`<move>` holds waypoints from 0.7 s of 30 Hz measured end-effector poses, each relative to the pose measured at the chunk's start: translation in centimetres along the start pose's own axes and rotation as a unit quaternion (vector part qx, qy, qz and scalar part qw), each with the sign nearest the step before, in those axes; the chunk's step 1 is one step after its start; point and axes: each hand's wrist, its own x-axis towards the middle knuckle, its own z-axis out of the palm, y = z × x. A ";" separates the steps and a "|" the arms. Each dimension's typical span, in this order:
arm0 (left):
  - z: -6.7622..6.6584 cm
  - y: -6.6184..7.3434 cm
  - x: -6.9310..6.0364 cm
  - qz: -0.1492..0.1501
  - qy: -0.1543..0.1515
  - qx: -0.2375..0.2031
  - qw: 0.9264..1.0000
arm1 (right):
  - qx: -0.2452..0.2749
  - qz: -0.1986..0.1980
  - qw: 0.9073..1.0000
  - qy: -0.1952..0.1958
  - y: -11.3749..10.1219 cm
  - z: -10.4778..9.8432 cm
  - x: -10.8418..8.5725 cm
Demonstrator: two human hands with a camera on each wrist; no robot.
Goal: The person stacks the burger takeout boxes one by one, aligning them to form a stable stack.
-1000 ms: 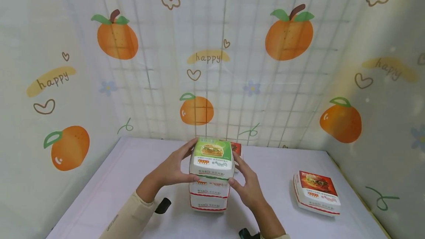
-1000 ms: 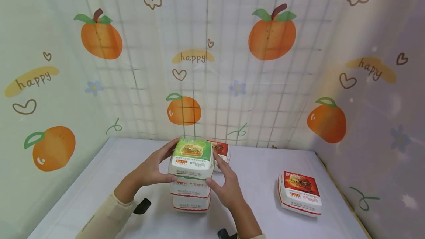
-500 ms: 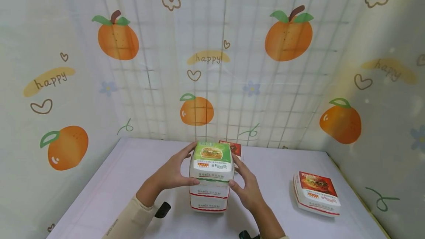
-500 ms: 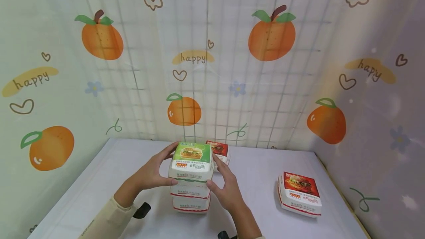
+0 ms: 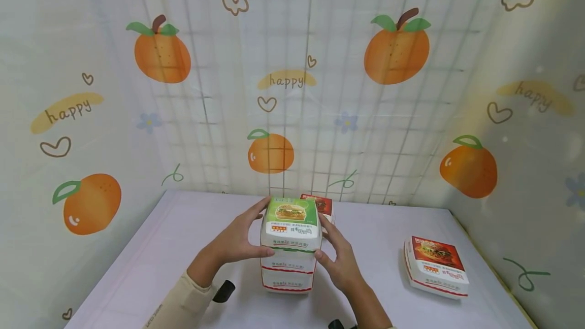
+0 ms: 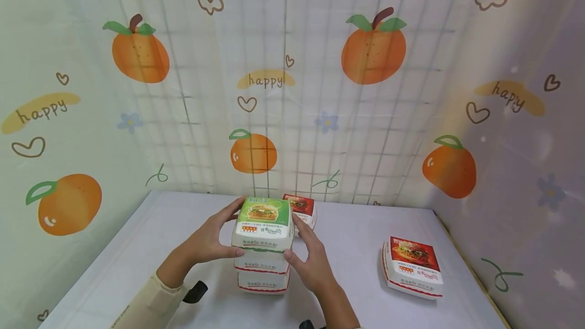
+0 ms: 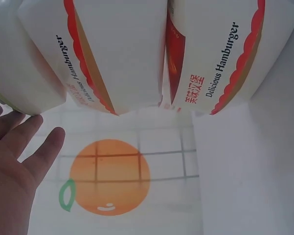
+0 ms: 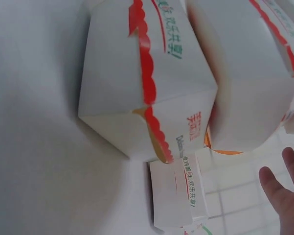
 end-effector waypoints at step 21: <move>0.2 -0.1 -0.3 0.013 0.005 0.014 1.000 | -0.001 -0.006 1.000 -0.014 -0.3 -0.1 -0.2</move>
